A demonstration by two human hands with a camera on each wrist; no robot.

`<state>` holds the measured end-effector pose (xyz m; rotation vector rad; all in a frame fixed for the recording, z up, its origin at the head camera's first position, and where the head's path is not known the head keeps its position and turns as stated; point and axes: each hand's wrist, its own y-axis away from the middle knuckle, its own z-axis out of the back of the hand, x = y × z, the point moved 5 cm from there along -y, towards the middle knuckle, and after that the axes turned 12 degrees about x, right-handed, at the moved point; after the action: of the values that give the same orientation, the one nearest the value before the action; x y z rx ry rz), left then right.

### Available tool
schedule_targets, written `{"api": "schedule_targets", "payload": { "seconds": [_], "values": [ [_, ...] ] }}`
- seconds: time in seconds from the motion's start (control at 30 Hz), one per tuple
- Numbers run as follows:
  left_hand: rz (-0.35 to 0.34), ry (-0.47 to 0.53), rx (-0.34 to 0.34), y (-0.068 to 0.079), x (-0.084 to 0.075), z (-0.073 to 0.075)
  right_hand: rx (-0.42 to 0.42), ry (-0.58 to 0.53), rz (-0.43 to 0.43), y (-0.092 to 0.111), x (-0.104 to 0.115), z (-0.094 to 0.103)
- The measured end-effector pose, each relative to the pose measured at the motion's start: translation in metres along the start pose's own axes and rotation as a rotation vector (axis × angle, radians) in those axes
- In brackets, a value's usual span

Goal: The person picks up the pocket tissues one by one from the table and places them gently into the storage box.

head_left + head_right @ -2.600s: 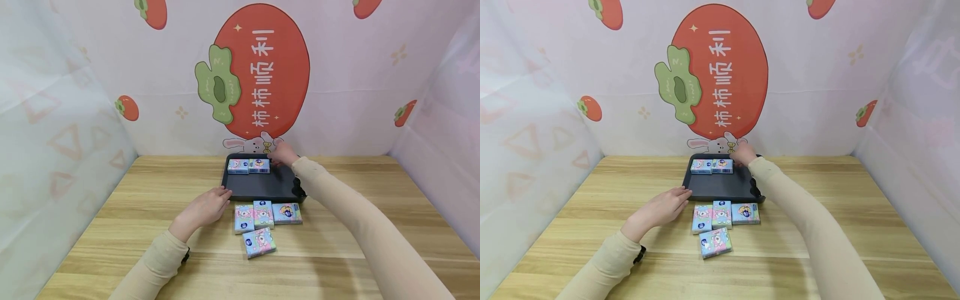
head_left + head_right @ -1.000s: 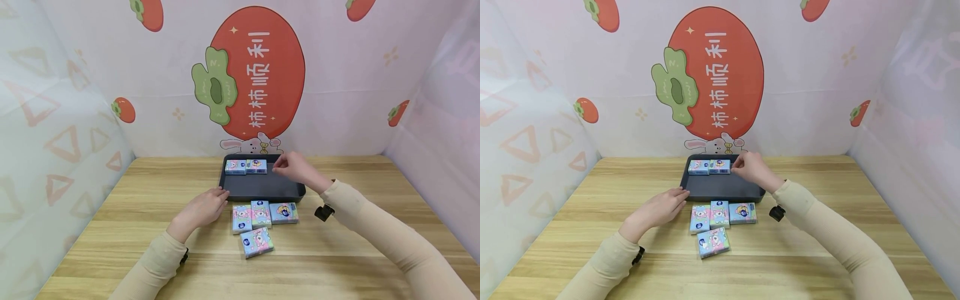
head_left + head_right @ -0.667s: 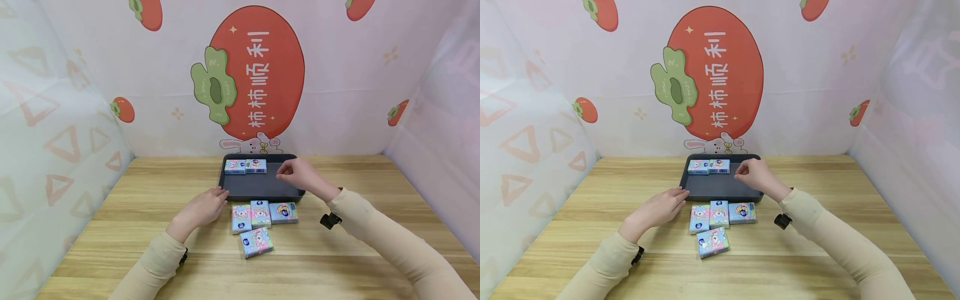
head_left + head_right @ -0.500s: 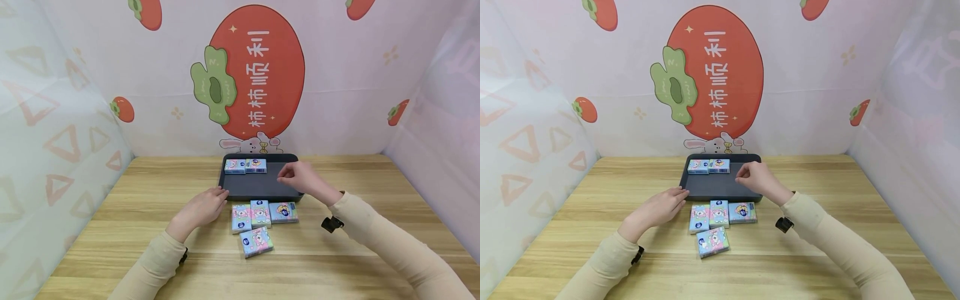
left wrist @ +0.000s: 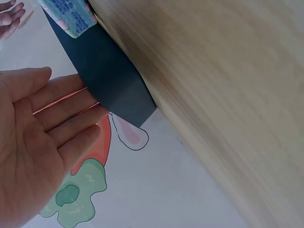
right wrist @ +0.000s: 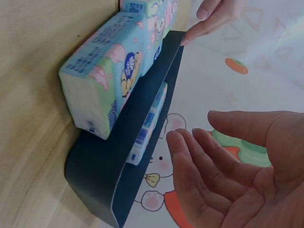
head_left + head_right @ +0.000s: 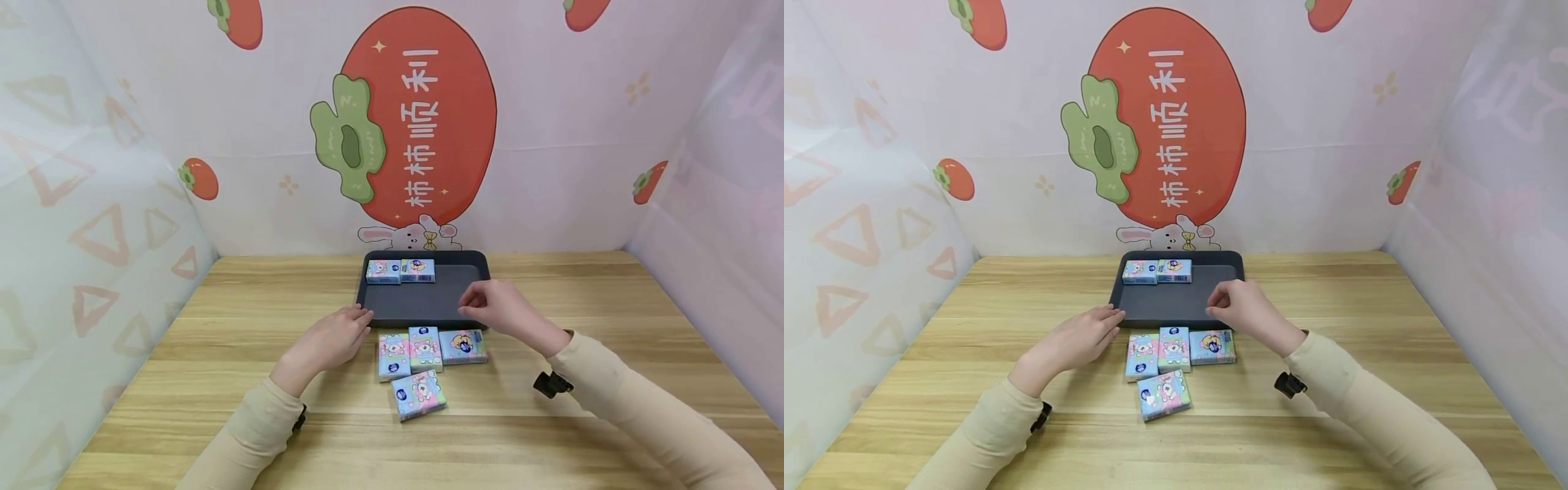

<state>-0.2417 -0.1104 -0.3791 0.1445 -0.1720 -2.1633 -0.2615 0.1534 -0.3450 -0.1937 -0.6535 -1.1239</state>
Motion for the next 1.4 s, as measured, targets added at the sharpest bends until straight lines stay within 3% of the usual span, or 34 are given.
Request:
{"api": "schedule_targets", "payload": {
  "seconds": [0.5, 1.0, 1.4],
  "values": [
    [-0.005, 0.0, -0.006, 0.002, -0.002, 0.002, -0.023, 0.038, -0.003, 0.011, -0.018, -0.017],
    [0.0, -0.008, -0.014, 0.001, -0.001, 0.001, -0.061, 0.107, -0.008, 0.022, -0.02, -0.028],
    [-0.011, 0.001, -0.009, 0.001, -0.001, 0.001, -0.033, 0.157, -0.101, 0.025, -0.025, -0.036]
  ]
}}
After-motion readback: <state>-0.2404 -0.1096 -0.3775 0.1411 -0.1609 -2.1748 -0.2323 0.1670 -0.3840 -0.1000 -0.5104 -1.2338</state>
